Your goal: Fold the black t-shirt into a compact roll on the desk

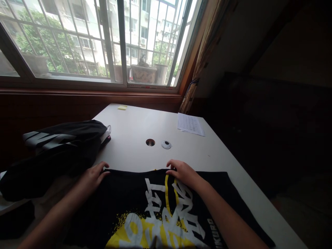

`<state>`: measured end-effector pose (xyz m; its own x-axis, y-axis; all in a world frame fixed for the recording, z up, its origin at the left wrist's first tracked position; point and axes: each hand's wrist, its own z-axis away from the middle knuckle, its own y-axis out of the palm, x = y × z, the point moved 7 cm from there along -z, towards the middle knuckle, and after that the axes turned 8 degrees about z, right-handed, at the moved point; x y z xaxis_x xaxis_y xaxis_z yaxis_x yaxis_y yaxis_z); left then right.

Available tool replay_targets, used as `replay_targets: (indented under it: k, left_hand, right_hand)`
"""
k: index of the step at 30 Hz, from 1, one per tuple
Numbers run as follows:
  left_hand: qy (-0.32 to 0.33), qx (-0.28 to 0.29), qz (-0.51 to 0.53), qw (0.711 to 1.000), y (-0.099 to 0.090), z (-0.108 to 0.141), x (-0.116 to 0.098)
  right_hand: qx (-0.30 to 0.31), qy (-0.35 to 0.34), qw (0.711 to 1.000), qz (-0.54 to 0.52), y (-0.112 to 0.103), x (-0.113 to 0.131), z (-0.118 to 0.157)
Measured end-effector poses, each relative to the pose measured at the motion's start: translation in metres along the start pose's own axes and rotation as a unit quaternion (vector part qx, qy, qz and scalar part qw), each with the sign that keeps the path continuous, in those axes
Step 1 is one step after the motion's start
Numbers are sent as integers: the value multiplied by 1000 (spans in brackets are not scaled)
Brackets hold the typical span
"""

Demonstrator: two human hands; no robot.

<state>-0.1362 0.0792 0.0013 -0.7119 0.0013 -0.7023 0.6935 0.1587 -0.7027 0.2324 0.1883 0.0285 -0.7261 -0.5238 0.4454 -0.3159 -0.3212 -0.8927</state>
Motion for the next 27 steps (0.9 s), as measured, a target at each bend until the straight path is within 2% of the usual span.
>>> replay_targets:
  k: [4, 6, 9, 12, 16, 21, 24, 27]
  left_hand:
    - [25, 14, -31, 999, 1, 3, 0]
    - [44, 13, -76, 996, -1, 5, -7]
    - [79, 11, -153, 985, -4, 10, -29]
    - [123, 59, -193, 972, 6, 13, -63]
    - [202, 139, -208, 947, 34, 14, -115]
    - [273, 176, -190, 926, 76, 6, -176]
    - [296, 180, -179, 921, 108, -3, -200]
    - [330, 171, -172, 912, 143, -6, -210]
  right_hand:
    - [-12, 34, 999, 0, -11, -33, 19]
    - [-26, 43, 999, 6, -18, -47, 29]
    - [-32, 60, 998, 13, -27, -67, 46]
    - [-33, 81, 996, 26, -35, -92, 63]
    - [-57, 112, 990, 62, -44, -137, 85]
    - [-139, 156, 969, 129, -63, -191, 117]
    - [-184, 177, 957, 137, -70, -215, 137]
    - [-219, 205, 949, 95, -70, -235, 154]
